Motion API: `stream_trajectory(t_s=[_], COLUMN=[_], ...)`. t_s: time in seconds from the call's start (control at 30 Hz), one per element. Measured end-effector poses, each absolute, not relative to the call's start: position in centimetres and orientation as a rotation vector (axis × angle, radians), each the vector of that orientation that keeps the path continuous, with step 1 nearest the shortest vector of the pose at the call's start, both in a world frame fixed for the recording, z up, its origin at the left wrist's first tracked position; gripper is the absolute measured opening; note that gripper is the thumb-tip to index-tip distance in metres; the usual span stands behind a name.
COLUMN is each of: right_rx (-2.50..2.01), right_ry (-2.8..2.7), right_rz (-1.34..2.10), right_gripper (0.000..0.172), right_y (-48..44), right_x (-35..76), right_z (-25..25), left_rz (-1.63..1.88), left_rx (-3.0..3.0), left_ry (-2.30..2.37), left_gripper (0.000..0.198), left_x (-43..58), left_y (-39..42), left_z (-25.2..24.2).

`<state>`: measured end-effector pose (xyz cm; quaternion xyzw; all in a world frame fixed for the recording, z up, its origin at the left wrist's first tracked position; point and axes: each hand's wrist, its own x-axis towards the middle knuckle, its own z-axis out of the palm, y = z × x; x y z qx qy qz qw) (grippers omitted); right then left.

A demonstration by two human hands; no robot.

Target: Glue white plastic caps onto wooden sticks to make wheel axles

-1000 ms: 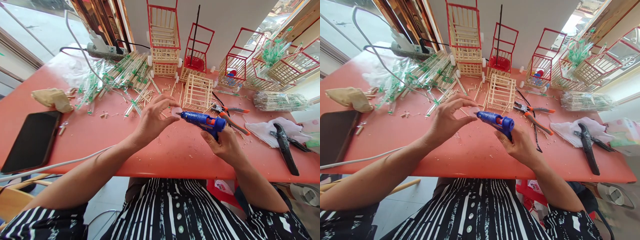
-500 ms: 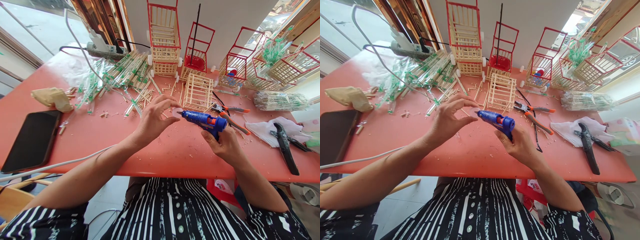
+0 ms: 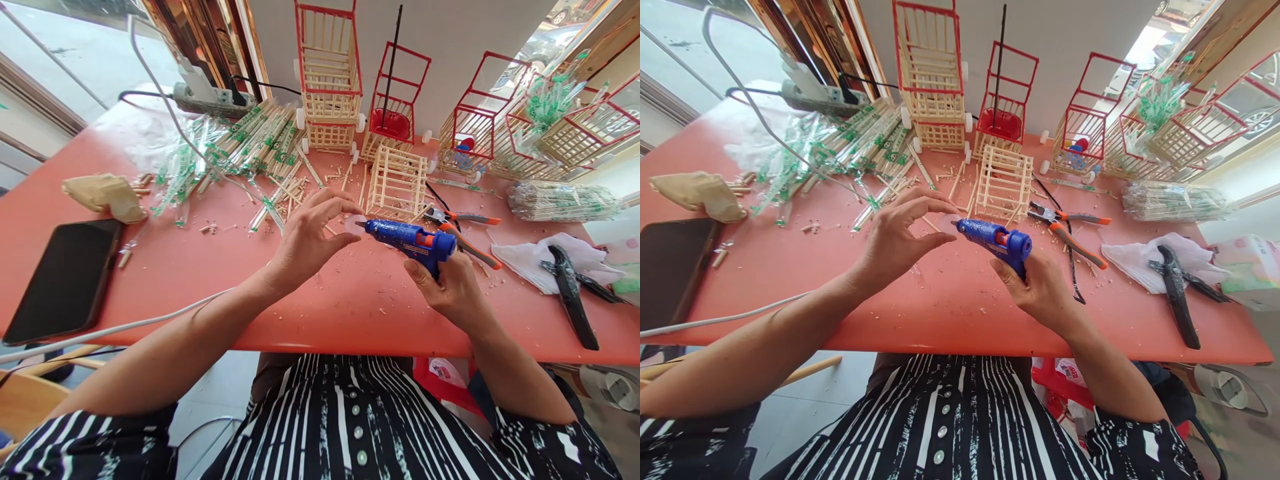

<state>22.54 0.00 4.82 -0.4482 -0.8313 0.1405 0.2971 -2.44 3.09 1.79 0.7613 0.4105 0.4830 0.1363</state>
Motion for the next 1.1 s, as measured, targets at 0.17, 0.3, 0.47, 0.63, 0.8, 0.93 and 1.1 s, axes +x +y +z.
stream_trajectory(t_s=[0.17,0.3,0.47,0.63,0.8,0.93,1.1], right_rx=[-1.167,-1.172,-1.168,-1.154,-1.188,-1.202,-1.204], right_ry=[-2.197,-2.209,-2.225,-2.213,-2.214,-2.214,-2.22], right_rz=[0.373,0.36,0.358,0.363,0.364,0.381,0.386], right_gripper=[0.032,0.041,0.048,0.044,0.039,0.038,0.036], right_y=[-0.01,-0.06,-0.12,-0.18,-0.13,-0.13,-0.17], right_x=[22.55,22.43,22.13,22.02,22.31,22.46,22.55], right_z=[4.75,4.9,5.2,5.24,5.1,5.05,5.04], left_rz=[1.415,1.385,1.372,1.38,1.353,1.354,1.386], left_rx=[2.188,2.184,2.193,2.219,2.225,2.221,2.201], left_ry=[1.208,1.249,1.252,1.22,1.227,1.226,1.239], left_gripper=[0.022,0.021,0.021,0.02,0.022,0.023,0.023], left_x=[-2.39,-2.44,-2.51,-2.45,-2.43,-2.46,-2.47], left_y=[3.02,2.92,2.97,3.02,2.98,2.98,2.97], left_z=[1.82,1.92,1.85,1.77,1.8,1.8,1.72])
